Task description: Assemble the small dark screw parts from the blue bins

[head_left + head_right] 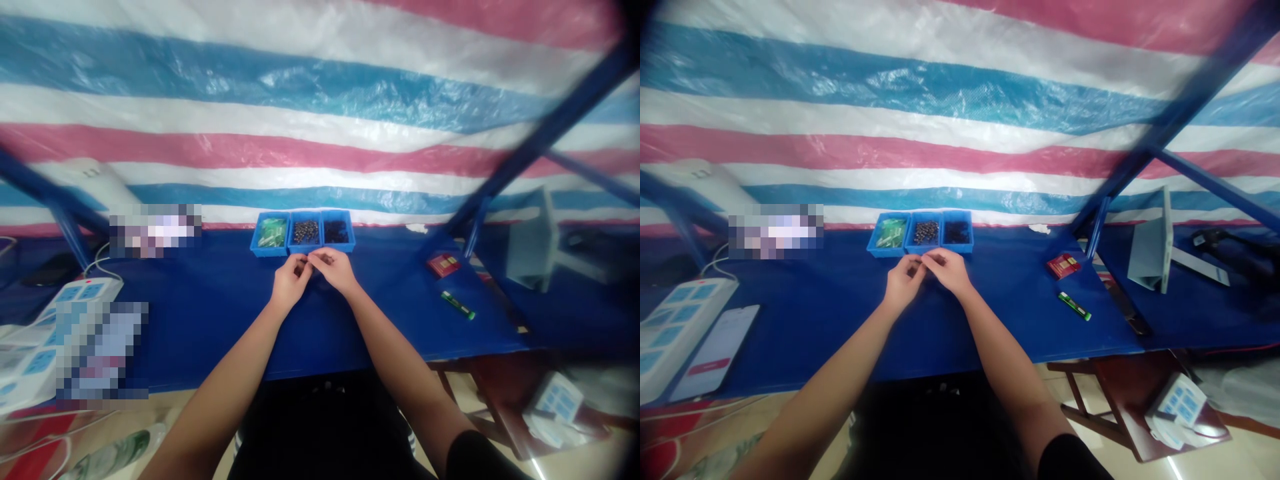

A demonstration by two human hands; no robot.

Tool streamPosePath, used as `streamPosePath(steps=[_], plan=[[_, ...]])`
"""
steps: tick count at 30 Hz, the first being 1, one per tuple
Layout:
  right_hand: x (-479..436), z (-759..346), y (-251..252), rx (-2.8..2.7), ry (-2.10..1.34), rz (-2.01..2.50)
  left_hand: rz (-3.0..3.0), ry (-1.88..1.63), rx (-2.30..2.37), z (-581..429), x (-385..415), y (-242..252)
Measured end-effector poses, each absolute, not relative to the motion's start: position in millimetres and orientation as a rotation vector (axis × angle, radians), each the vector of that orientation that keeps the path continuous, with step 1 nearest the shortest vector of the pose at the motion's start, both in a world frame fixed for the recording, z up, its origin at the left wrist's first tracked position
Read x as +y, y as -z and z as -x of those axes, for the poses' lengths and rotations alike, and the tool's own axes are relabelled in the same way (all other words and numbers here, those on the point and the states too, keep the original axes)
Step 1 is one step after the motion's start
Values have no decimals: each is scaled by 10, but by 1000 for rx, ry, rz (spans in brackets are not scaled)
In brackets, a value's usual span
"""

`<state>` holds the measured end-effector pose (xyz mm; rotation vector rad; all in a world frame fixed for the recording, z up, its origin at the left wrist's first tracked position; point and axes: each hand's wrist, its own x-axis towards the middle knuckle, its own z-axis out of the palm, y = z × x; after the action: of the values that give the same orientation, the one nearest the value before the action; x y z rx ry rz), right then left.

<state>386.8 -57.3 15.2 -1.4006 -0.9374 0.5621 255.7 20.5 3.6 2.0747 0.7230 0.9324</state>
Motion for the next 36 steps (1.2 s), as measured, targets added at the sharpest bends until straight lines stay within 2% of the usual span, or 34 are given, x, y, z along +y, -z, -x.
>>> streamPosePath(steps=[6, 18, 23, 29, 33, 36], plan=[[-569, -3890, -121, -952, -530, 1443, -2048, -955, 746, -2563, 205, -51], [-534, -3945, -81, -886, -798, 1319, -1996, -975, 698, -2562, 198, -61], [-541, -3969, -82, -641, -994, 1322, -2036, -981, 730, -2554, 189, -87], [-543, -4027, -72, -439, -1072, 1426, -2047, -967, 742, -2551, 198, -73], [-528, -4011, -105, -316, -1056, 1280, -2031, -987, 739, -2554, 191, -66], [-537, -3946, -172, -337, -904, 1230, -2035, -982, 737, -2553, 192, -63]])
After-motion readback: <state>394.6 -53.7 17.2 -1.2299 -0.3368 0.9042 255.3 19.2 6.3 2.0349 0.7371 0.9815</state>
